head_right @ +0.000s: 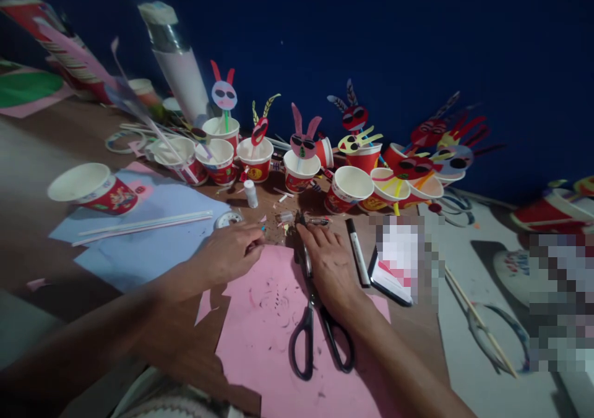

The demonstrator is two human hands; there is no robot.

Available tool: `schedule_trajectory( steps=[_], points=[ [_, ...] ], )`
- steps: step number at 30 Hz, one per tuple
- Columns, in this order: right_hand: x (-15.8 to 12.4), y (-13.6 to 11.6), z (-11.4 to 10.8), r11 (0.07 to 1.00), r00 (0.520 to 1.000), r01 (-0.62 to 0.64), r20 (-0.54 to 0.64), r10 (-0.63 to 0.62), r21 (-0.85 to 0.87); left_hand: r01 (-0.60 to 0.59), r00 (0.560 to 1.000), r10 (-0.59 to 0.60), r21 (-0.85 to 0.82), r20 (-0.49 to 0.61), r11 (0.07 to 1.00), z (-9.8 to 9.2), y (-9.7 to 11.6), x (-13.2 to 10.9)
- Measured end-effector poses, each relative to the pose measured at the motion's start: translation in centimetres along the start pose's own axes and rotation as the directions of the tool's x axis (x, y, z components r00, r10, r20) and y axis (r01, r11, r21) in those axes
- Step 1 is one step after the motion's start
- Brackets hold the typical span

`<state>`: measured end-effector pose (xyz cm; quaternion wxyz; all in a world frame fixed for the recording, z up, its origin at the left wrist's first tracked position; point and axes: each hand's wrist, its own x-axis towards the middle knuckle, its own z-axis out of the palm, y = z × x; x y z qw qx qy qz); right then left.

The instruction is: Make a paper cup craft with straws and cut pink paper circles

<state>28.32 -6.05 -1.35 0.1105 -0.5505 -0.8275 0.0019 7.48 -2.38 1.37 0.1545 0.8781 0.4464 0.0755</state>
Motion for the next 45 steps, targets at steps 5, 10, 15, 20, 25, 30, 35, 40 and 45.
schedule_trajectory(
  steps=[5,10,15,20,25,30,35,40,45],
  points=[
    [0.3,0.5,0.5,1.0,1.0,0.008,-0.009,-0.008,0.025,-0.009,1.0,0.009,-0.044,-0.013,0.999,-0.3,-0.1,-0.1],
    [0.4,0.4,0.3,0.998,0.995,0.017,-0.101,-0.01,0.067,0.002,1.0,-0.002,-0.065,-0.011,0.998,-0.2,-0.2,-0.3],
    [0.3,-1.0,-1.1,0.991,0.992,0.032,-0.125,-0.016,0.126,0.008,1.0,-0.01,-0.085,-0.021,0.996,-0.4,-0.3,-0.6],
    [0.3,-1.2,-0.6,0.996,0.995,0.038,-0.094,-0.03,0.082,0.022,1.0,-0.023,-0.101,-0.009,0.995,-0.6,-0.1,-0.7],
    [0.4,-0.7,0.3,0.998,0.987,-0.014,-0.161,0.023,0.056,0.015,1.0,-0.014,-0.102,0.01,0.995,-0.6,-0.1,-0.8],
    [0.3,-0.9,0.1,0.998,0.978,-0.018,-0.208,0.03,0.059,0.004,1.0,-0.004,-0.108,0.0,0.994,-0.3,0.0,-1.1],
    [0.1,-1.0,0.4,0.998,0.979,-0.007,-0.203,0.02,0.062,-0.01,0.999,0.005,-0.132,-0.038,0.991,-0.7,0.0,-1.1],
    [0.1,-0.9,0.7,0.999,0.989,-0.032,-0.144,0.034,0.017,0.067,0.965,-0.1,-0.142,-0.242,0.988,-3.2,-2.9,-1.1],
    [0.7,-1.3,0.4,1.0,0.991,-0.023,-0.135,0.022,-0.012,0.04,0.995,-0.038,0.016,-0.088,0.999,-3.5,-5.2,-1.5]
  ],
)
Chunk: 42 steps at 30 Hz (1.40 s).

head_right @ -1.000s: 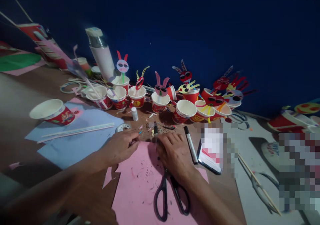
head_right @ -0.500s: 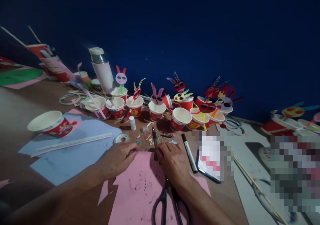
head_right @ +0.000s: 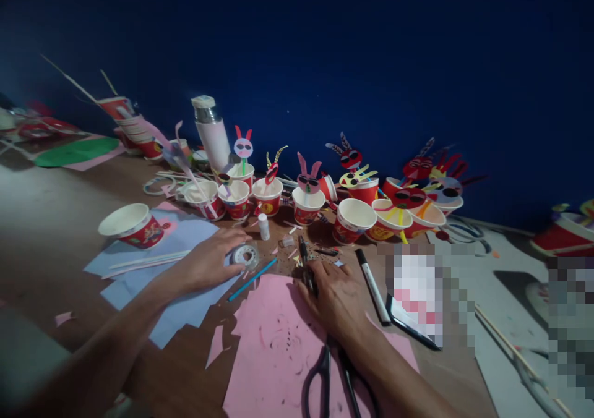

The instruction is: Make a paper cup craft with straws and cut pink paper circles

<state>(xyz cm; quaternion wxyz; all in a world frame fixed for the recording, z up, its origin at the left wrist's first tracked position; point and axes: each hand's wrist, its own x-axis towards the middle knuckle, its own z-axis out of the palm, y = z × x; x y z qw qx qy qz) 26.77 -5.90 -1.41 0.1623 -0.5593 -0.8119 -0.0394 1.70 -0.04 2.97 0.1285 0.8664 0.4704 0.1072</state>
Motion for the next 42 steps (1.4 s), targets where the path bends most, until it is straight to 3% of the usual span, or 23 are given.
schedule_trajectory(
  steps=[3,7,12,16,29,42],
  points=[
    [0.3,-0.2,0.0,0.999,1.0,0.001,0.007,-0.001,-0.044,-0.025,0.999,0.024,0.036,0.035,0.999,0.8,-0.1,0.0],
    [0.3,-0.2,0.1,0.998,0.999,-0.032,0.009,0.033,-0.061,-0.036,0.999,0.036,-0.002,0.004,0.999,0.9,0.5,0.1],
    [0.3,-0.2,-0.2,0.995,0.997,-0.075,0.007,0.076,-0.061,-0.117,0.993,0.117,-0.202,-0.011,0.972,0.5,3.5,-0.4],
    [0.2,-0.2,-0.1,0.995,0.997,-0.081,0.017,0.082,-0.059,-0.218,0.972,0.233,-0.235,0.04,0.947,1.3,5.2,-0.6],
    [0.0,0.1,0.1,0.994,0.995,-0.097,0.026,0.098,-0.053,-0.283,0.946,0.302,-0.159,0.118,0.946,3.0,5.3,-0.1],
    [-0.1,0.2,0.5,0.992,0.992,-0.121,0.016,0.121,-0.028,-0.301,0.938,0.317,-0.125,0.143,0.946,3.4,5.3,0.2]
  ],
)
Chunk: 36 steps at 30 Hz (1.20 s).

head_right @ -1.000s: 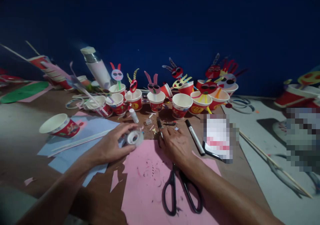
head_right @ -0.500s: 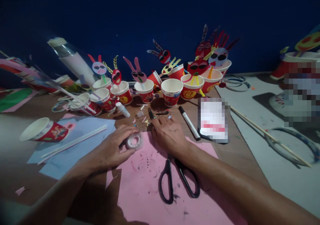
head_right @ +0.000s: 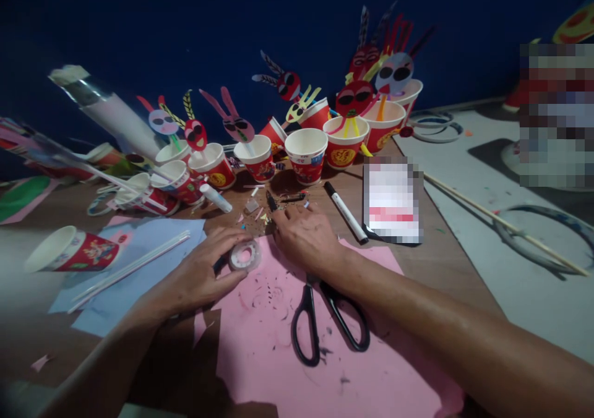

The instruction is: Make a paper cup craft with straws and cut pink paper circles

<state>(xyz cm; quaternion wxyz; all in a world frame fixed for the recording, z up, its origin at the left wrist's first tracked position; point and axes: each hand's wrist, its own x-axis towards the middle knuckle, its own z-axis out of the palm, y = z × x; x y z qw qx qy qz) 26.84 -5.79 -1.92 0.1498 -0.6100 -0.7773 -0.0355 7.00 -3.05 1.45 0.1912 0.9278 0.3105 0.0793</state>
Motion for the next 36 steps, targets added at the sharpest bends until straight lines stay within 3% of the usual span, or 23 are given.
schedule_trajectory(
  steps=[19,29,36],
  points=[
    [-0.1,-0.1,-0.9,1.0,1.0,0.002,0.015,-0.002,-0.002,0.011,1.0,-0.011,0.023,0.028,1.0,-0.1,0.2,0.1],
    [0.0,-0.1,-1.6,0.999,0.994,-0.042,0.101,0.042,0.001,0.013,0.998,-0.013,0.005,0.058,1.0,-0.2,0.2,0.1],
    [0.1,0.2,-2.6,0.938,0.987,0.1,-0.154,-0.051,0.333,0.009,0.998,-0.011,0.024,0.068,1.0,-0.2,-0.2,0.0]
  ],
)
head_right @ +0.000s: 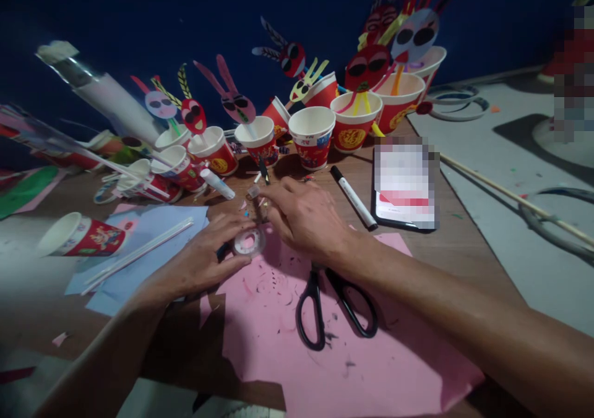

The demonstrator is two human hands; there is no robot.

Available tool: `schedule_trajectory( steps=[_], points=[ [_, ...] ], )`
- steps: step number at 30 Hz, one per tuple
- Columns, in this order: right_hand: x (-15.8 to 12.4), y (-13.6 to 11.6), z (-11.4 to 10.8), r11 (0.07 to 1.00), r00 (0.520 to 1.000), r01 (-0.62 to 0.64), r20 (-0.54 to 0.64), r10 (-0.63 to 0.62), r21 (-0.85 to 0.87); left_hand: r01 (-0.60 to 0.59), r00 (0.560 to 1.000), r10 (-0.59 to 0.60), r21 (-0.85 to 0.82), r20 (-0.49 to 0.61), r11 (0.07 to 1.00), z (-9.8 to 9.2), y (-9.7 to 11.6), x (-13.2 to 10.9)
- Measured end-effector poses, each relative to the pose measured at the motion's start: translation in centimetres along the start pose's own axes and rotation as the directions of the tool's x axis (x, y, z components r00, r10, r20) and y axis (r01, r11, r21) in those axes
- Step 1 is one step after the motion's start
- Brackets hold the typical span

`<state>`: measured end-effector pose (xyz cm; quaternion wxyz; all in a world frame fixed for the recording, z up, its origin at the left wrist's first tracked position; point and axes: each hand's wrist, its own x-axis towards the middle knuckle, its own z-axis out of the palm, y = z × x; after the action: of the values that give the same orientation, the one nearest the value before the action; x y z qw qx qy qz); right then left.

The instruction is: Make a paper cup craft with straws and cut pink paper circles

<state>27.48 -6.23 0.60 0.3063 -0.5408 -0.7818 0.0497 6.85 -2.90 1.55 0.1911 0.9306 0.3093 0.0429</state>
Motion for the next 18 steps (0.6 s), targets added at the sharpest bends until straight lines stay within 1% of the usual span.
schedule_trajectory(
  steps=[3,7,11,16,18],
  points=[
    [0.0,-0.1,-0.1,0.995,0.999,0.027,-0.043,-0.023,0.094,0.006,1.0,-0.006,0.009,-0.009,1.0,0.1,-0.2,-0.1],
    [-0.1,0.3,0.3,0.988,0.993,0.016,-0.118,0.002,0.152,0.017,1.0,-0.017,-0.006,-0.017,1.0,0.2,-0.1,0.0],
    [0.0,0.7,0.3,0.975,0.978,-0.037,-0.191,0.08,0.22,0.022,1.0,-0.022,-0.011,-0.012,1.0,0.1,0.1,0.1],
    [0.0,0.7,0.0,0.948,0.964,-0.127,-0.19,0.187,0.293,0.023,1.0,-0.023,-0.012,-0.017,1.0,0.1,0.3,0.1],
    [0.0,0.9,0.0,0.926,0.953,-0.137,-0.209,0.221,0.353,0.019,1.0,-0.02,-0.017,-0.024,1.0,0.1,0.2,0.1]
  ],
)
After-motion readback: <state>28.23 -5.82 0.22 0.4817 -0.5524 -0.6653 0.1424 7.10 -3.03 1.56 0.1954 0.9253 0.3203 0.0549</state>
